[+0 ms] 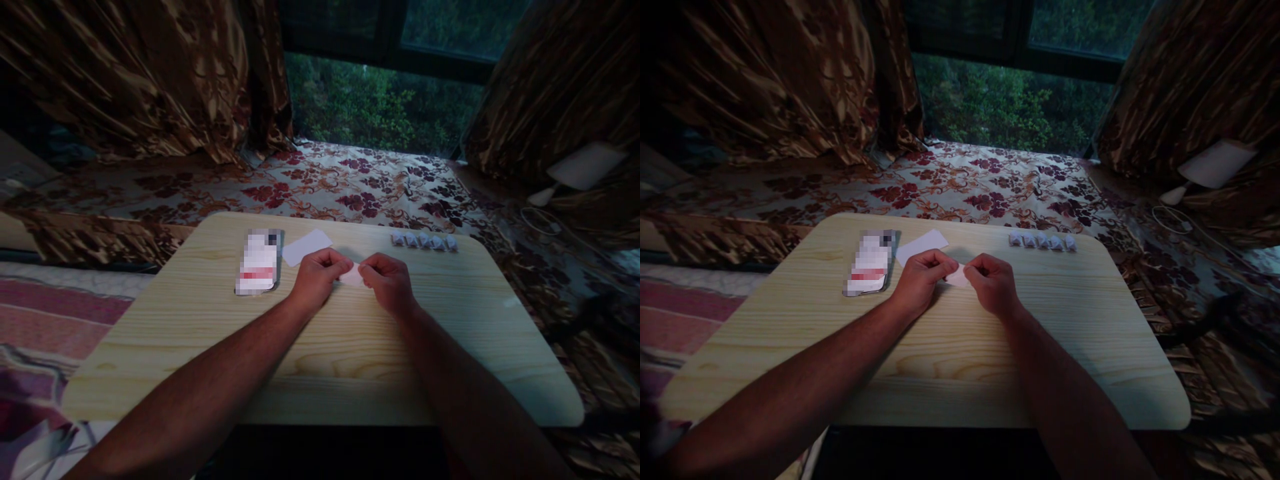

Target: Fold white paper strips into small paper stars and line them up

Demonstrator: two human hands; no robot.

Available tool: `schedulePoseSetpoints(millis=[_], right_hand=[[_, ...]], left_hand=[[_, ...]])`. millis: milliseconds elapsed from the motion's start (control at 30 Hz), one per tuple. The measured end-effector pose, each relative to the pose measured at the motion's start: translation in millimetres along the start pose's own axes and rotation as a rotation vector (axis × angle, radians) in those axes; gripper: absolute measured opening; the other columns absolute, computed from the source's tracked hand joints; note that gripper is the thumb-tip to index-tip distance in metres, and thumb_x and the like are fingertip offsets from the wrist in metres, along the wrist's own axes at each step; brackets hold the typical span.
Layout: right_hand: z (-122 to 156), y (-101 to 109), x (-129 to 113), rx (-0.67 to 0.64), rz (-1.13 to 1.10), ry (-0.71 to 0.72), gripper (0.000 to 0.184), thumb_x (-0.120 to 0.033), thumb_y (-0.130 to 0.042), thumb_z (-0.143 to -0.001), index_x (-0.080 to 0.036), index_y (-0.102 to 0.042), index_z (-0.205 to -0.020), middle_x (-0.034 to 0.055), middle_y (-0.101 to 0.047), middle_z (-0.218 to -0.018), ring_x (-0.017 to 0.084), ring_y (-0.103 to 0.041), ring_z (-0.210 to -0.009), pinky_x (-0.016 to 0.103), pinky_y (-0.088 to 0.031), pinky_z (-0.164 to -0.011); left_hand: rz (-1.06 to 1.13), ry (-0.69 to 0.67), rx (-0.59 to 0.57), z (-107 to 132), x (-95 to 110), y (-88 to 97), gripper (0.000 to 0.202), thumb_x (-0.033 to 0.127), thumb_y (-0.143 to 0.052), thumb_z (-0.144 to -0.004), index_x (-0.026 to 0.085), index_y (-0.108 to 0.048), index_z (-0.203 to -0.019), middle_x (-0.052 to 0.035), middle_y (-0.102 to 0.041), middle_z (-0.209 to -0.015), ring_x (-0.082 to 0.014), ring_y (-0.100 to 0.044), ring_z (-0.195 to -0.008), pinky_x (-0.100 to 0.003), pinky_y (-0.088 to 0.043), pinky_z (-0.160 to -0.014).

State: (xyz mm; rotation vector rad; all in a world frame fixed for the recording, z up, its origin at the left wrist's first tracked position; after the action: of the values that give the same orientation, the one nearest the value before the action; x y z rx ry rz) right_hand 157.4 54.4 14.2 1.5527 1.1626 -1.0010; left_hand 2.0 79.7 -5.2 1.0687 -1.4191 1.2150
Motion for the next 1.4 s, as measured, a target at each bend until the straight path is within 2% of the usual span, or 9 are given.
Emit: schedulePoseSetpoints(millis=[300,533,667,900,1067,1267,1400], right_hand=[[-0.1,-0.8,0.3,0.007,-0.002,-0.006,0.015,-0.025,-0.064,-0.075,-0.017,-0.063,-0.062,-0.0044,-0.052,-0.049,0.010,-0.043,-0.046,0.024,-0.030,-0.046],[-3.3,4.1,6.4,0.036,-0.032,-0.055,0.013,-0.022,-0.064,-0.072,-0.018,-0.062,-0.059,-0.0050,-0.051,-0.046,0.010,-0.044,-0.044,0.024,-0.031,-0.045],[-5.4,7.6,10.4,0.049,-0.059,-0.088,0.013,-0.021,-0.064,-0.071,-0.018,-0.062,-0.058,-0.0051,-0.052,-0.044,0.009,-0.043,-0.042,0.024,-0.031,-0.045],[-5.6,6.8,12.5,0.035,-0.072,-0.110,0.015,-0.021,-0.064,-0.069,-0.018,-0.059,-0.055,-0.0052,-0.051,-0.043,0.009,-0.042,-0.042,0.023,-0.030,-0.044],[-6.2,6.5,14.7,0.031,-0.068,-0.108,0.014,-0.021,-0.064,-0.070,-0.018,-0.060,-0.057,-0.0053,-0.051,-0.044,0.009,-0.042,-0.042,0.023,-0.030,-0.044],[-5.9,5.3,13.2,0.017,-0.063,-0.107,0.016,-0.021,-0.064,-0.070,-0.018,-0.058,-0.056,-0.0053,-0.051,-0.044,0.009,-0.042,-0.042,0.023,-0.031,-0.045],[-5.8,4.6,13.2,0.009,-0.056,-0.105,0.016,-0.022,-0.064,-0.070,-0.018,-0.058,-0.056,-0.0055,-0.051,-0.044,0.009,-0.042,-0.042,0.023,-0.030,-0.044]], left_hand=[[0.019,0.042,0.005,-2.0,-4.3,0.5,0.024,0.032,-0.080,-0.064,0.015,-0.064,-0.062,0.0014,-0.060,-0.057,-0.0097,-0.048,-0.055,-0.025,-0.035,-0.056],[-0.097,0.098,-0.084,-1.9,-2.8,-2.2,0.030,0.041,-0.076,-0.068,0.014,-0.064,-0.063,0.0029,-0.054,-0.054,-0.0081,-0.041,-0.050,-0.025,-0.029,-0.052],[-0.207,0.064,-0.101,-2.2,4.8,-0.8,0.031,0.041,-0.072,-0.072,0.015,-0.061,-0.059,0.0043,-0.049,-0.051,-0.0075,-0.036,-0.049,-0.025,-0.027,-0.052],[-0.297,0.033,-0.131,-2.5,7.9,-1.6,0.029,0.041,-0.070,-0.074,0.013,-0.065,-0.067,0.0021,-0.056,-0.060,-0.0089,-0.043,-0.056,-0.025,-0.032,-0.056],[-0.325,0.040,-0.135,-1.9,8.1,-0.8,0.030,0.042,-0.070,-0.075,0.014,-0.064,-0.065,0.0027,-0.054,-0.057,-0.0083,-0.041,-0.054,-0.025,-0.031,-0.054],[-0.307,0.050,-0.164,-0.9,10.1,-4.2,0.029,0.043,-0.071,-0.074,0.014,-0.070,-0.073,0.0027,-0.055,-0.059,-0.0086,-0.041,-0.054,-0.024,-0.031,-0.053],[-0.331,0.044,-0.182,-1.1,10.4,-5.5,0.033,0.047,-0.070,-0.074,0.014,-0.069,-0.070,0.0027,-0.053,-0.057,-0.0086,-0.039,-0.053,-0.024,-0.030,-0.052]])
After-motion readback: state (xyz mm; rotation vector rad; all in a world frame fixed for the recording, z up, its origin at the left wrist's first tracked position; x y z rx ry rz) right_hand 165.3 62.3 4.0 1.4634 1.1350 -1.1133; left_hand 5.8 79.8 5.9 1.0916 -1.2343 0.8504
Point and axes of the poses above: each hand's wrist, its own z-axis away from the middle knuckle, its own y-axis out of the back of the hand, x = y × z, the point moved 8 cm from there along -z, towards the middle knuckle
